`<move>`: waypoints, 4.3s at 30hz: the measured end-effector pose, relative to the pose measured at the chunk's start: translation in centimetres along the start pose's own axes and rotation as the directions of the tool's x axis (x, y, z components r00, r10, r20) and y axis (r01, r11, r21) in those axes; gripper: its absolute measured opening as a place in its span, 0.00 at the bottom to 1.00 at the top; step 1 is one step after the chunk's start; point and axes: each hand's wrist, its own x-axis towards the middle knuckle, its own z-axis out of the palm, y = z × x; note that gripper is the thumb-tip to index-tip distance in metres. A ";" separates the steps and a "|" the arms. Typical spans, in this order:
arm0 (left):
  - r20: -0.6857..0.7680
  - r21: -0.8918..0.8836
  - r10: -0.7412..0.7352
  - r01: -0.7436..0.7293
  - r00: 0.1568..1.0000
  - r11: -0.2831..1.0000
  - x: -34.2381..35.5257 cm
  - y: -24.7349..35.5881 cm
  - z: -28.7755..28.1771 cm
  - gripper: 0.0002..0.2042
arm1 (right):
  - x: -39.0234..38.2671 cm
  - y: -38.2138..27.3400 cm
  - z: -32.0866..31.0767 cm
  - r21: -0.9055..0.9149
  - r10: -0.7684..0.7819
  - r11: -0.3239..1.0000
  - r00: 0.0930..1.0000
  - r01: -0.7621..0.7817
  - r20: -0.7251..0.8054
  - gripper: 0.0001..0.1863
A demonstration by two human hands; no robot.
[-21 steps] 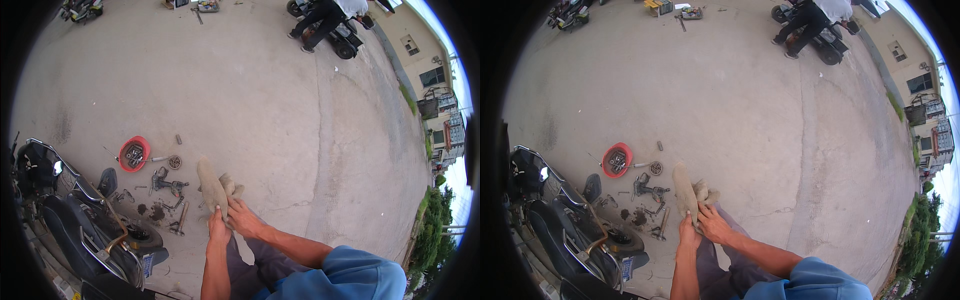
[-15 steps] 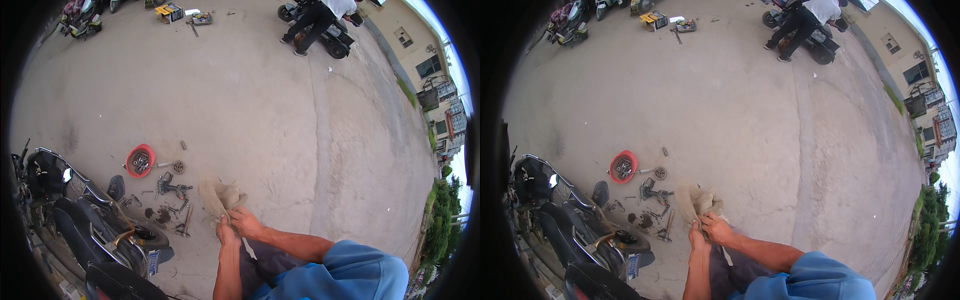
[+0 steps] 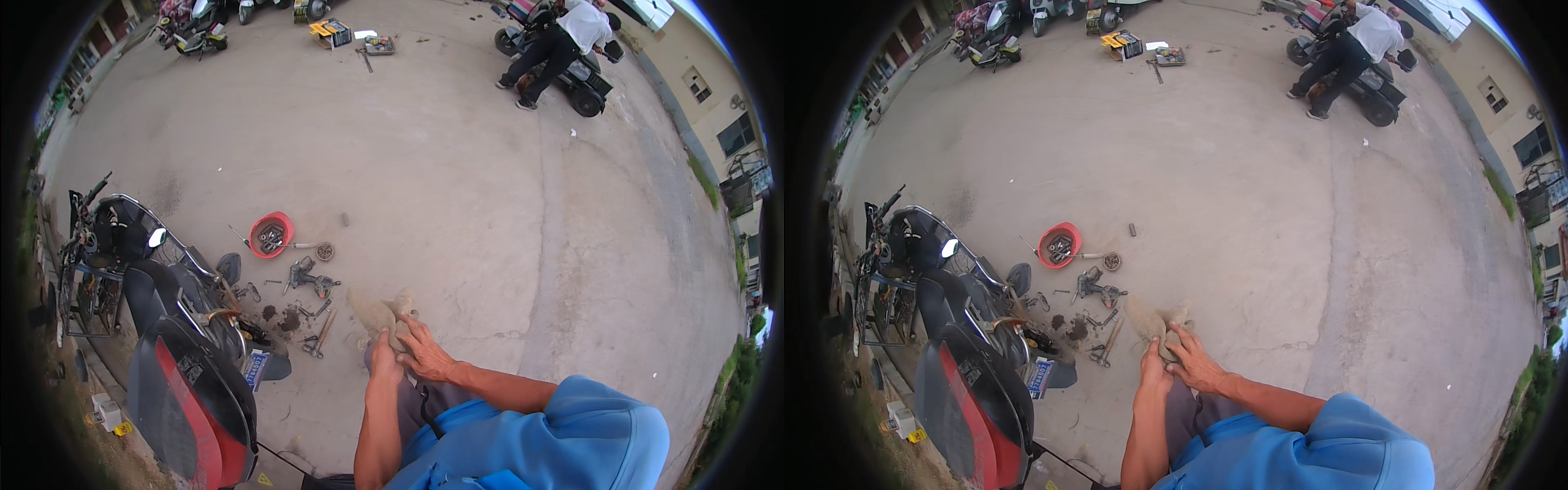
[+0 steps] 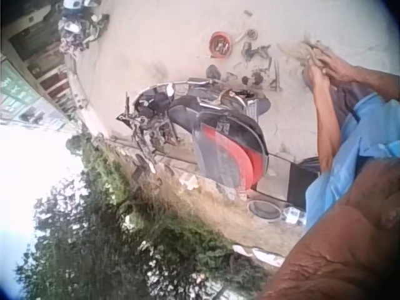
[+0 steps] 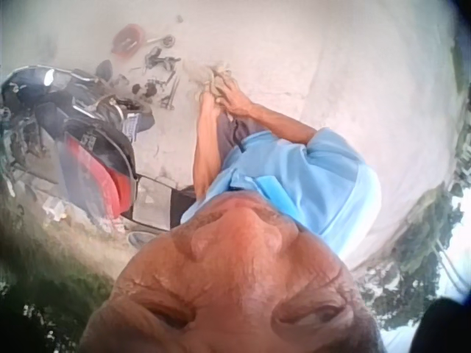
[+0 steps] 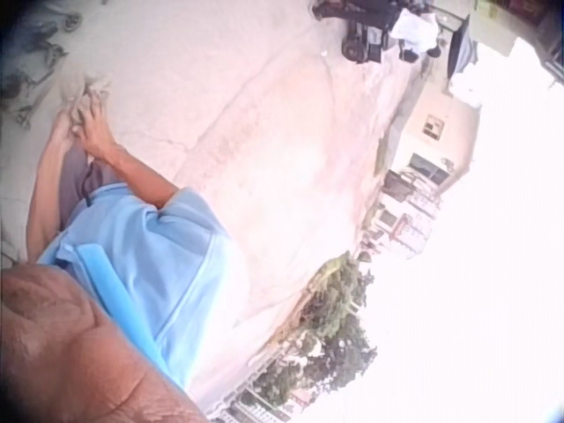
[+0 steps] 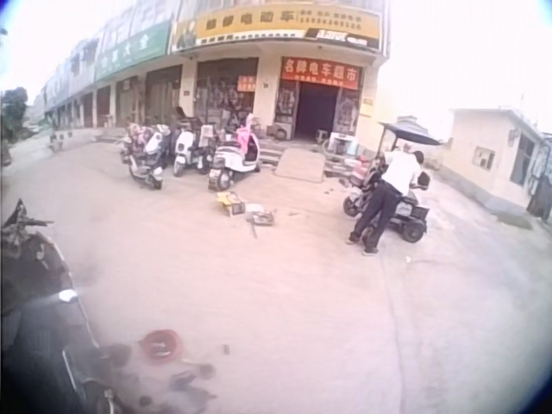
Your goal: The person disassembles parts of a scooter's handlebar assembly, retrieves a tool from a cart, and adjusts components on the rear wheel hub.
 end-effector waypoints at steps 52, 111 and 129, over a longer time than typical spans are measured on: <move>-0.412 0.750 0.814 -0.355 0.410 0.558 -38.2 11.2 -60.6 0.17 | -9.6 -2.4 21.8 -0.659 0.471 0.667 0.488 0.349 0.735 0.16; 0.301 0.950 0.870 -0.047 0.390 -0.308 -4.7 114.5 -79.4 0.45 | 93.3 -73.9 64.1 -0.293 -0.364 0.878 0.926 0.378 0.100 0.35; 0.289 0.957 0.869 -0.107 0.402 -0.268 -5.3 114.3 -78.9 0.42 | 95.2 -75.2 66.7 -0.437 -0.386 0.808 0.915 0.396 0.116 0.27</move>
